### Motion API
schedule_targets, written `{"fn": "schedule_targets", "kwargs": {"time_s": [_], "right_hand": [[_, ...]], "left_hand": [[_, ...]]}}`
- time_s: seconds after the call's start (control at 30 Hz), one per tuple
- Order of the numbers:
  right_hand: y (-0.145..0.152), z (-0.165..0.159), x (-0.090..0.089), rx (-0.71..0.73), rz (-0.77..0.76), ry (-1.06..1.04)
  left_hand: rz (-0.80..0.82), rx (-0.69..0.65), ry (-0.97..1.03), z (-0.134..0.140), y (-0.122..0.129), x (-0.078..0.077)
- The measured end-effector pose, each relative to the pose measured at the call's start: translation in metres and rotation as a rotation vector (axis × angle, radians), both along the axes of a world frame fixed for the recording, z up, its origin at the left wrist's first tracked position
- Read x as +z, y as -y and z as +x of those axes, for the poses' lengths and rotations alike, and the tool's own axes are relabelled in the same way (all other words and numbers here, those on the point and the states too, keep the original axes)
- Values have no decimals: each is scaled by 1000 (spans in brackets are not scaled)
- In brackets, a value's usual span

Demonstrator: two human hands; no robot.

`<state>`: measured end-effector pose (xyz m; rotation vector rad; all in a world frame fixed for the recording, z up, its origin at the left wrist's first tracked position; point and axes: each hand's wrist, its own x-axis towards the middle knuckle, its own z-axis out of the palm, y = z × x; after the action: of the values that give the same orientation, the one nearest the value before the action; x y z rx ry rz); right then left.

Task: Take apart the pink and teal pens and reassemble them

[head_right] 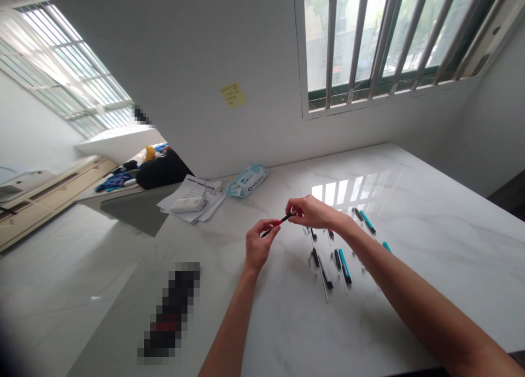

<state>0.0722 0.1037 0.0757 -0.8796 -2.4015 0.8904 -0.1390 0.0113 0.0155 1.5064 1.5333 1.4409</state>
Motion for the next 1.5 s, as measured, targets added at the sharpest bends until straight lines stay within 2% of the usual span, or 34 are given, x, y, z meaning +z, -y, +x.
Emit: {"fn": "schedule_targets", "kwargs": {"time_s": [0.17, 1.1, 1.2, 1.33, 1.4, 1.5], "right_hand": [[0, -1, 0, 3, -43, -12], [1, -3, 1, -21, 9, -9], [3, -4, 2, -6, 21, -17], [0, -4, 0, -60, 27, 46], [-1, -4, -2, -57, 21, 77], [1, -5, -3, -26, 57, 100]], "left_hand": [[8, -2, 4, 0, 0, 1], [4, 3, -17, -1, 1, 3], [6, 16, -18, -1, 1, 1], [3, -2, 10, -2, -1, -3], [9, -20, -18, -2, -1, -4], [55, -23, -209, -3, 0, -4]]}}
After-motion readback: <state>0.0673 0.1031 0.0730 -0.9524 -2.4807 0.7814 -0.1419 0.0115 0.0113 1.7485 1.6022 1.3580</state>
